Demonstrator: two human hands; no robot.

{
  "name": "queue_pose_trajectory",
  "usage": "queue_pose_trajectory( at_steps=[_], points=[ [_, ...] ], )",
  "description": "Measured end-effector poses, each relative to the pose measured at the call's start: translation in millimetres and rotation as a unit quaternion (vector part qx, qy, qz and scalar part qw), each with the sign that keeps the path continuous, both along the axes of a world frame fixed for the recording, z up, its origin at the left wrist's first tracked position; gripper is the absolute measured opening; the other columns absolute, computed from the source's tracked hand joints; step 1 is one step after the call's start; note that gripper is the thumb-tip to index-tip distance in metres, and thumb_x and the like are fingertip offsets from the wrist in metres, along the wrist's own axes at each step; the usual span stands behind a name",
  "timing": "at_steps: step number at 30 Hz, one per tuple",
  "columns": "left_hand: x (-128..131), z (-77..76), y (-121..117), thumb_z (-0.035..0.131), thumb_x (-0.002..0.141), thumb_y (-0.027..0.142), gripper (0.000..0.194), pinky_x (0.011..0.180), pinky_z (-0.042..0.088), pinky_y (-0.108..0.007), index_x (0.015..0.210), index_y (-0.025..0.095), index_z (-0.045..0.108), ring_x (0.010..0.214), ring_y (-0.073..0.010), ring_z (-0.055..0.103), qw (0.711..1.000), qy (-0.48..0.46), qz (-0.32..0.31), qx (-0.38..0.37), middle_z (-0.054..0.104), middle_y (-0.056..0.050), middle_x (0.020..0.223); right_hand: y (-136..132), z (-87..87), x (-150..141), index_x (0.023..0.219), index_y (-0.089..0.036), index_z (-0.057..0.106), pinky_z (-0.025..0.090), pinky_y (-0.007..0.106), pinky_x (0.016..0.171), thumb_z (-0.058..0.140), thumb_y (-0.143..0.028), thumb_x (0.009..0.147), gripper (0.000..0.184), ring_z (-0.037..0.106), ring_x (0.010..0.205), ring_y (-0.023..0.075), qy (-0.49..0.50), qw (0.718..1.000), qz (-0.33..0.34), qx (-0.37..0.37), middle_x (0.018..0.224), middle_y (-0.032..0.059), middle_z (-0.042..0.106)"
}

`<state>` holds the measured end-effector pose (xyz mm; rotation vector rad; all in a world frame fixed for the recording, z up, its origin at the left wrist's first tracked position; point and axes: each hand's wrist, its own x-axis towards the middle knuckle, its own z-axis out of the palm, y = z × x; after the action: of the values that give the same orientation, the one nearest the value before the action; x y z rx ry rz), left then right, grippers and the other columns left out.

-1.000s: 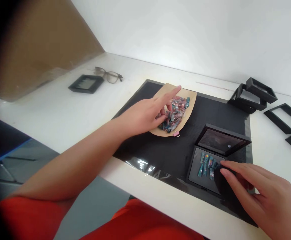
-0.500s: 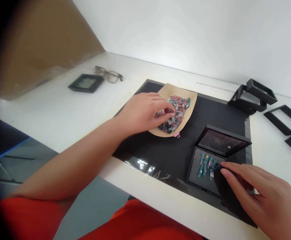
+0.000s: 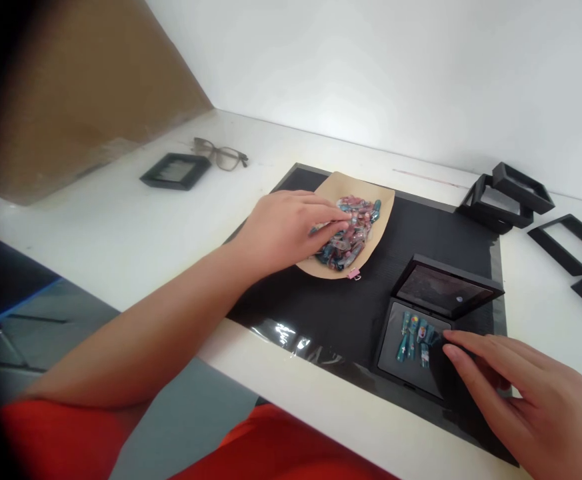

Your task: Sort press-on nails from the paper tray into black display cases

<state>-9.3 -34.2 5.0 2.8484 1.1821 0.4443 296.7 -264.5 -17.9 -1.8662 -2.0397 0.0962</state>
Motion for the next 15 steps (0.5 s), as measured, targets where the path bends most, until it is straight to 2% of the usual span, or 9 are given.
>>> queue_pose_trajectory(
  at_steps=[2,5,8,11,13,15],
  points=[
    [1.5,0.9,-1.9,0.044,0.117,0.038,0.043,0.100,0.061,-0.042,0.127,0.024,0.083,0.130,-0.0289,0.076,0.999,0.021,-0.006,-0.029,0.080,-0.005,0.143,-0.3,-0.3,1.2,0.108,-0.035,0.090,0.063,0.025,0.045,0.057,-0.049,0.106,0.035,0.083,0.067,0.0229,-0.021,1.000,0.002,0.003,0.100,0.0025,0.089],
    [2.7,2.4,-5.2,0.037,0.120,0.036,0.046,0.114,0.057,-0.045,0.147,0.025,0.073,0.150,-0.0282,0.064,0.995,0.065,-0.020,-0.071,0.055,-0.005,0.174,-0.6,-0.6,3.1,0.108,-0.036,0.090,0.062,0.024,0.045,0.057,-0.049,0.106,0.035,0.084,0.070,0.0234,-0.052,0.998,0.001,0.017,0.101,0.0029,0.089],
    [2.8,2.2,-6.2,0.042,0.118,0.036,0.045,0.122,0.051,-0.047,0.154,0.024,0.065,0.158,-0.0274,0.055,0.992,0.099,-0.021,-0.080,0.042,-0.004,0.181,-0.9,0.3,3.1,0.108,-0.038,0.089,0.060,0.023,0.044,0.058,-0.048,0.106,0.032,0.083,0.068,0.0222,-0.056,0.998,0.001,0.019,0.102,0.0013,0.089],
    [2.4,-0.2,-4.7,0.051,0.115,0.036,0.043,0.127,0.047,-0.047,0.150,0.019,0.067,0.162,-0.0296,0.050,0.990,0.122,-0.012,-0.075,0.046,-0.008,0.179,-1.9,1.8,2.0,0.113,-0.039,0.087,0.057,0.025,0.040,0.057,-0.048,0.106,0.032,0.077,0.053,0.0200,-0.072,0.997,-0.008,0.015,0.097,0.0002,0.089],
    [2.1,-2.1,-3.4,0.051,0.114,0.033,0.038,0.127,0.045,-0.047,0.142,0.017,0.071,0.162,-0.0299,0.051,0.988,0.133,0.001,-0.079,0.058,-0.010,0.171,-3.1,2.3,2.0,0.117,-0.039,0.087,0.051,0.027,0.036,0.056,-0.049,0.107,0.033,0.069,0.040,0.0176,-0.093,0.995,-0.014,0.026,0.091,-0.0001,0.088],
    [2.1,-3.0,-2.7,0.052,0.114,0.030,0.033,0.126,0.046,-0.047,0.134,0.017,0.074,0.158,-0.0292,0.055,0.988,0.130,0.005,-0.082,0.068,-0.010,0.159,-3.9,2.0,2.7,0.117,-0.038,0.086,0.049,0.028,0.036,0.055,-0.050,0.108,0.034,0.066,0.036,0.0164,-0.103,0.994,-0.010,0.036,0.090,0.0005,0.087]
  ],
)
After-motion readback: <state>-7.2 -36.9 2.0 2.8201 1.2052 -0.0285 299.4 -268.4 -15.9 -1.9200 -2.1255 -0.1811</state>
